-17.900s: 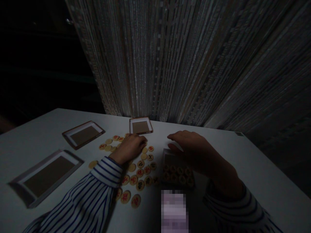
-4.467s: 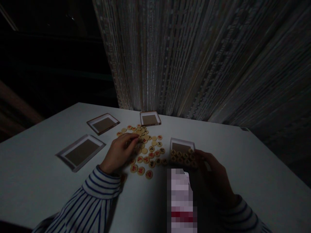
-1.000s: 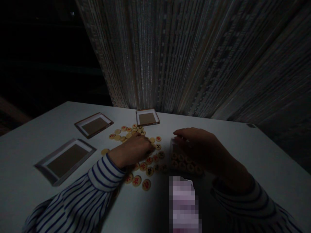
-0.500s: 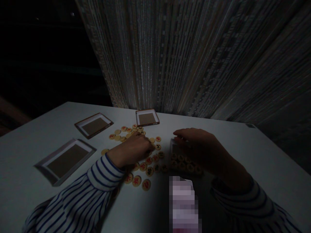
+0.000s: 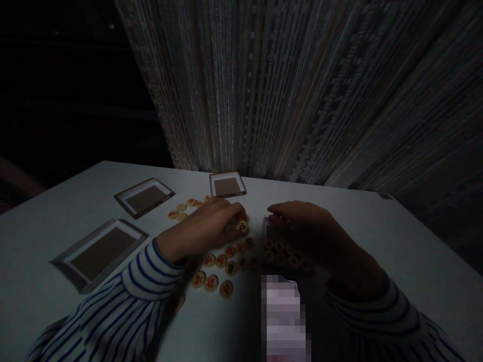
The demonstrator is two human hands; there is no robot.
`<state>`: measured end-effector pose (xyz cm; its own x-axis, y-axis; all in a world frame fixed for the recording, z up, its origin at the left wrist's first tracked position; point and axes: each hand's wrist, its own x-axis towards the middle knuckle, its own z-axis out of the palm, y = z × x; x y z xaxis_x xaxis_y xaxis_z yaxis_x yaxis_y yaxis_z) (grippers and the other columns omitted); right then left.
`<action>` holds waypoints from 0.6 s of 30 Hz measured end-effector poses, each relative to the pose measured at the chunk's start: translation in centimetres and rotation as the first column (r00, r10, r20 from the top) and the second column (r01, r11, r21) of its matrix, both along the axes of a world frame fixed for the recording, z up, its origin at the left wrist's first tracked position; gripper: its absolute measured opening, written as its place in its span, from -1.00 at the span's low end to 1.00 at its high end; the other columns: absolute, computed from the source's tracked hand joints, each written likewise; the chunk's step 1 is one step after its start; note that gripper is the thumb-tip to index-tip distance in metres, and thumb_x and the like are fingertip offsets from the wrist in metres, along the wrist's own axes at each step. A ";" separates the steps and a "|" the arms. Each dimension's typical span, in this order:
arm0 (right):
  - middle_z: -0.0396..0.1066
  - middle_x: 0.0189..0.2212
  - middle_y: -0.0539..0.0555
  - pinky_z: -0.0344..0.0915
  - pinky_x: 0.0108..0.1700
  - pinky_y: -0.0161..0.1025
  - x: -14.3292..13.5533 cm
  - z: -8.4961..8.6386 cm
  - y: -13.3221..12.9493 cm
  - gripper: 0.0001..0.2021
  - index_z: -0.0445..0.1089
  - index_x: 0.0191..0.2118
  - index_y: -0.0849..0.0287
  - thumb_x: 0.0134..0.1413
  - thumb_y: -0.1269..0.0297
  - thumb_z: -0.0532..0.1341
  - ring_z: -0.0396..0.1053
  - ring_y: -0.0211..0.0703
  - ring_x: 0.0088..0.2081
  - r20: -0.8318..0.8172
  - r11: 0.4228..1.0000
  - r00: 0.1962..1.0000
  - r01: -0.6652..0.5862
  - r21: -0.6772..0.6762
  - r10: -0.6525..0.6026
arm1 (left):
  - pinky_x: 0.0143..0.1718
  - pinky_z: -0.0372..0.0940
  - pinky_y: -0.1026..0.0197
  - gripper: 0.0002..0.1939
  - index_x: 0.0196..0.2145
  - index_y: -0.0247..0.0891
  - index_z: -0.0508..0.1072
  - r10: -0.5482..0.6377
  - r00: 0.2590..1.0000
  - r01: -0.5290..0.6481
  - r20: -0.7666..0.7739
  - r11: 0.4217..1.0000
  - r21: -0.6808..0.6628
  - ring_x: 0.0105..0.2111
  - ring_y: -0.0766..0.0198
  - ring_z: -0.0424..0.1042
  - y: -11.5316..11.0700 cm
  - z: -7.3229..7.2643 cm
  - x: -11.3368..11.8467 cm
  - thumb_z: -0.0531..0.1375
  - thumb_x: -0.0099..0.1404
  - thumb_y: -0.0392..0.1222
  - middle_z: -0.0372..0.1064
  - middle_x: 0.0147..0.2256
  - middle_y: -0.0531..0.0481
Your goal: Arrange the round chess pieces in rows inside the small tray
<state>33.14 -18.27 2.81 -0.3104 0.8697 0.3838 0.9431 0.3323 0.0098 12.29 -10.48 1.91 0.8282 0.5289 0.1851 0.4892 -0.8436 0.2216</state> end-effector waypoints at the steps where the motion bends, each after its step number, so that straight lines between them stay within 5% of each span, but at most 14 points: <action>1: 0.50 -0.33 0.13 0.29 -0.24 -0.19 0.1 -0.1 0.0 -0.79 0.44 -0.20 0.21 0.13 0.37 0.09 0.43 -0.10 -0.29 -0.007 1.000 1.000 -0.009 -0.005 0.009 | -0.12 0.18 0.13 -0.83 -0.21 -0.22 0.36 0.008 1.000 -0.008 0.028 1.000 -0.007 -0.18 0.16 0.34 -0.1 0.0 0.0 0.13 0.24 -0.16 0.38 -0.25 -0.02; 18: 0.45 -0.29 0.07 0.25 -0.26 -0.25 0.4 -0.3 -0.2 -0.77 0.38 -0.09 0.12 0.15 0.36 0.10 0.37 -0.19 -0.28 -0.219 0.963 0.950 -0.250 -0.097 0.224 | -0.20 0.20 0.15 -0.87 -0.30 -0.22 0.32 -0.035 0.975 0.040 0.219 0.999 -0.017 -0.24 0.22 0.32 -1.3 0.5 0.7 0.13 0.27 -0.12 0.34 -0.31 0.02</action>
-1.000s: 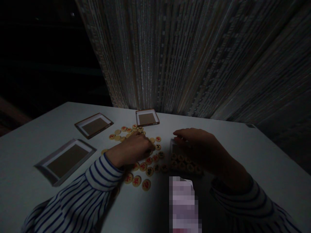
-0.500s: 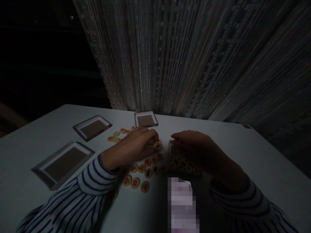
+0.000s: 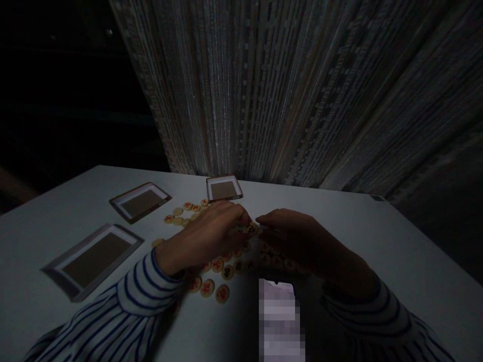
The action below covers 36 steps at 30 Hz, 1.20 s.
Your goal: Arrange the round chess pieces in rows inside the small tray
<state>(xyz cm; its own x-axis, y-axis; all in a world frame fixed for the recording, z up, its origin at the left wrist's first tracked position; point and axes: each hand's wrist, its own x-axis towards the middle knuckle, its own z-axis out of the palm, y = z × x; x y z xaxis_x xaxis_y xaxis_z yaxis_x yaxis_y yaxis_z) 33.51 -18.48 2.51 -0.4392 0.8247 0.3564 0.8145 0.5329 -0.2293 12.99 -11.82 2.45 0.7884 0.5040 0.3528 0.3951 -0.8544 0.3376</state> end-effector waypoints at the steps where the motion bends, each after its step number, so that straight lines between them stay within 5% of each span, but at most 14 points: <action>1: 0.45 -0.30 0.06 0.25 -0.27 -0.26 0.0 0.0 0.0 -0.77 0.38 -0.09 0.12 0.15 0.35 0.10 0.36 -0.20 -0.29 0.005 1.000 1.000 -0.003 -0.007 0.003 | -0.19 0.20 0.15 -0.88 -0.30 -0.22 0.31 -0.011 1.000 0.011 0.007 1.000 0.003 -0.24 0.22 0.32 0.0 0.0 0.0 0.13 0.28 -0.13 0.34 -0.30 0.02; 7: 0.46 -0.35 0.04 0.20 -0.33 -0.29 -0.2 0.3 0.1 -0.82 0.41 -0.17 0.11 0.14 0.35 0.11 0.36 -0.22 -0.33 0.073 1.000 0.997 0.010 -0.016 -0.008 | -0.15 0.21 0.14 -0.89 -0.31 -0.23 0.32 -0.031 0.999 0.032 0.022 0.999 -0.024 -0.23 0.23 0.34 -0.2 0.5 0.1 0.13 0.28 -0.15 0.36 -0.30 0.02; 16: 0.46 -0.32 0.04 0.21 -0.27 -0.27 -0.1 0.7 -0.3 -0.83 0.38 -0.15 0.15 0.14 0.32 0.13 0.36 -0.22 -0.30 -0.057 1.000 0.998 -0.012 -0.025 0.011 | -0.13 0.23 0.16 -0.87 -0.27 -0.22 0.36 -0.002 0.998 0.007 0.067 0.998 -0.062 -0.19 0.23 0.35 -0.2 0.4 0.0 0.17 0.25 -0.13 0.40 -0.26 0.02; 29: 0.45 -0.36 0.02 0.20 -0.32 -0.27 -0.7 1.2 -0.6 -0.86 0.37 -0.23 0.17 0.05 0.33 0.20 0.36 -0.22 -0.34 -0.078 0.998 0.996 0.055 0.036 -0.052 | -0.20 0.31 0.25 -0.86 -0.28 -0.25 0.41 0.042 0.970 0.038 0.238 0.946 -0.322 -0.32 0.32 0.41 0.2 0.4 0.1 0.23 0.17 -0.21 0.44 -0.32 0.08; 36: 0.45 -0.36 0.02 0.16 -0.34 -0.26 -0.7 0.7 -0.2 -0.83 0.37 -0.19 0.17 0.07 0.29 0.18 0.34 -0.22 -0.35 -0.044 0.995 0.998 0.058 0.085 -0.055 | -0.17 0.33 0.20 -0.82 -0.25 -0.29 0.41 0.063 0.934 0.122 0.352 0.869 -0.480 -0.26 0.26 0.43 0.2 0.2 0.4 0.23 0.17 -0.19 0.45 -0.28 -0.02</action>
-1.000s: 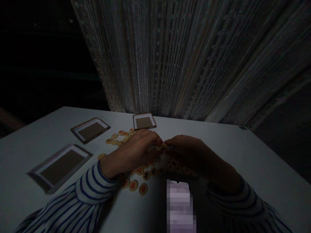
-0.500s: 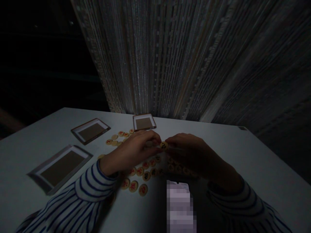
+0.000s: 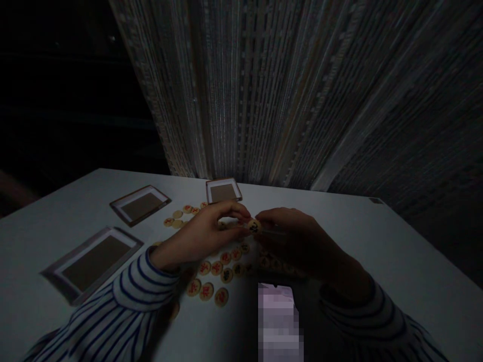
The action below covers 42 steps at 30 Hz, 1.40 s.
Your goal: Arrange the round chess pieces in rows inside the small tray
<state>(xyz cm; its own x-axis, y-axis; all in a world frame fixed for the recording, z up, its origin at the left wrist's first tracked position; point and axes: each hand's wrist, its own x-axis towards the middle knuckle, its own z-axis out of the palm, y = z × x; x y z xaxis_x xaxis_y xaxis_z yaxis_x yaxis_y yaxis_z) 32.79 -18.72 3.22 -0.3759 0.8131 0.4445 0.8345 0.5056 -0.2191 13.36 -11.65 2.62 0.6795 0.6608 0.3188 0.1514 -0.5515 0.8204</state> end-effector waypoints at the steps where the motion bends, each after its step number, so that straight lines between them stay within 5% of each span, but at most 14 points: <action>1: 0.45 -0.35 0.01 0.16 -0.33 -0.26 0.0 -0.1 0.0 -0.82 0.37 -0.17 0.16 0.08 0.29 0.17 0.34 -0.22 -0.34 0.008 1.000 1.000 -0.008 0.007 0.008 | -0.17 0.33 0.20 -0.80 -0.25 -0.29 0.41 -0.013 0.999 0.014 0.032 0.999 -0.036 -0.25 0.26 0.43 0.0 -0.1 0.1 0.24 0.16 -0.19 0.45 -0.27 -0.03; 14: 0.42 -0.42 -0.01 0.04 -0.36 -0.26 -0.2 -0.1 0.1 -0.79 0.38 -0.27 0.16 0.12 0.13 0.16 0.29 -0.24 -0.40 0.011 0.999 1.000 0.027 0.038 -0.027 | -0.34 0.31 0.34 -0.85 -0.32 -0.30 0.41 -0.041 0.988 0.105 0.150 0.888 -0.447 -0.40 0.38 0.44 -0.1 -0.1 0.4 0.26 0.10 -0.33 0.49 -0.41 0.06; 31: 0.39 -0.53 -0.02 0.02 -0.38 -0.26 -0.1 0.0 0.0 -0.74 0.38 -0.41 0.18 0.16 0.12 0.12 0.27 -0.26 -0.47 0.040 0.992 0.999 0.018 0.124 -0.023 | -0.23 0.32 0.33 -0.84 -0.27 -0.22 0.55 -0.050 0.989 0.097 0.141 0.932 -0.349 -0.27 0.31 0.46 0.4 -0.1 -0.1 0.24 0.16 -0.24 0.53 -0.26 0.03; 42: 0.37 -0.53 -0.03 -0.01 -0.39 -0.26 -0.1 -0.1 0.0 -0.75 0.38 -0.37 0.19 0.14 0.10 0.13 0.25 -0.26 -0.47 0.066 0.990 0.998 0.010 0.142 -0.020 | -0.17 0.32 0.28 -0.80 -0.21 -0.24 0.52 -0.088 0.990 0.125 0.110 0.911 -0.393 -0.19 0.27 0.44 0.2 -0.1 0.1 0.21 0.19 -0.23 0.51 -0.23 0.00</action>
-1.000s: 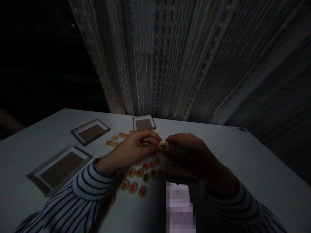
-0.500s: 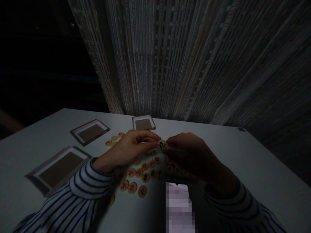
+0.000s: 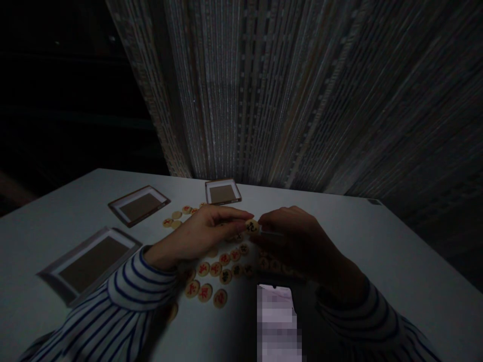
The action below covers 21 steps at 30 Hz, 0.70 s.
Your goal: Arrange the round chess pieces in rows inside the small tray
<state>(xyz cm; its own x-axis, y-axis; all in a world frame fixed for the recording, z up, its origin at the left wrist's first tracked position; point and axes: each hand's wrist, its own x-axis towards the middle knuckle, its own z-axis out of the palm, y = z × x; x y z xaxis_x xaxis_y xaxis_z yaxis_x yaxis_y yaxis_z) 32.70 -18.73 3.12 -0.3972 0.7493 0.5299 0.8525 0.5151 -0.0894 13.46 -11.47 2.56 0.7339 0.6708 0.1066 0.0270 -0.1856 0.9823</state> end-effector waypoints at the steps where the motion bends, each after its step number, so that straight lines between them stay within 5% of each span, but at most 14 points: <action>1: 0.37 -0.52 -0.02 -0.01 -0.39 -0.26 0.0 0.0 0.0 -0.75 0.38 -0.36 0.19 0.14 0.10 0.13 0.26 -0.25 -0.47 -0.002 1.000 1.000 -0.001 -0.003 0.001 | -0.21 0.32 0.29 -0.80 -0.21 -0.25 0.51 0.019 1.000 -0.019 0.000 1.000 -0.011 -0.23 0.29 0.44 0.0 0.0 0.0 0.21 0.18 -0.23 0.51 -0.25 0.00; 5: 0.39 -0.50 0.00 0.01 -0.37 -0.24 0.0 0.2 -0.1 -0.74 0.39 -0.33 0.19 0.16 0.11 0.11 0.28 -0.23 -0.44 0.000 0.999 1.000 0.001 -0.040 -0.001 | -0.40 0.27 0.34 -0.81 -0.26 -0.30 0.47 0.085 0.996 -0.085 -0.028 0.996 -0.022 -0.41 0.35 0.41 -0.1 0.1 0.0 0.24 0.14 -0.20 0.48 -0.38 0.02; 13: 0.46 -0.32 0.08 0.10 -0.30 -0.22 -0.1 0.1 0.0 -0.74 0.38 -0.20 0.18 0.19 0.12 0.07 0.35 -0.17 -0.31 -0.033 0.998 0.998 -0.049 -0.046 0.048 | -0.40 0.26 0.28 -0.80 -0.32 -0.32 0.45 0.083 0.995 -0.084 -0.060 0.996 -0.014 -0.42 0.31 0.39 -0.1 0.1 0.3 0.22 0.14 -0.14 0.44 -0.41 -0.01; 21: 0.44 -0.35 0.09 0.10 -0.32 -0.22 0.0 -0.2 0.1 -0.75 0.39 -0.20 0.19 0.17 0.14 0.08 0.33 -0.17 -0.33 0.034 0.998 0.999 -0.029 -0.052 0.031 | -0.58 0.06 0.37 -0.81 -0.33 -0.29 0.38 0.092 0.991 -0.090 -0.097 0.996 0.018 -0.57 0.41 0.23 -0.2 -0.2 0.5 0.19 0.16 -0.12 0.33 -0.54 0.12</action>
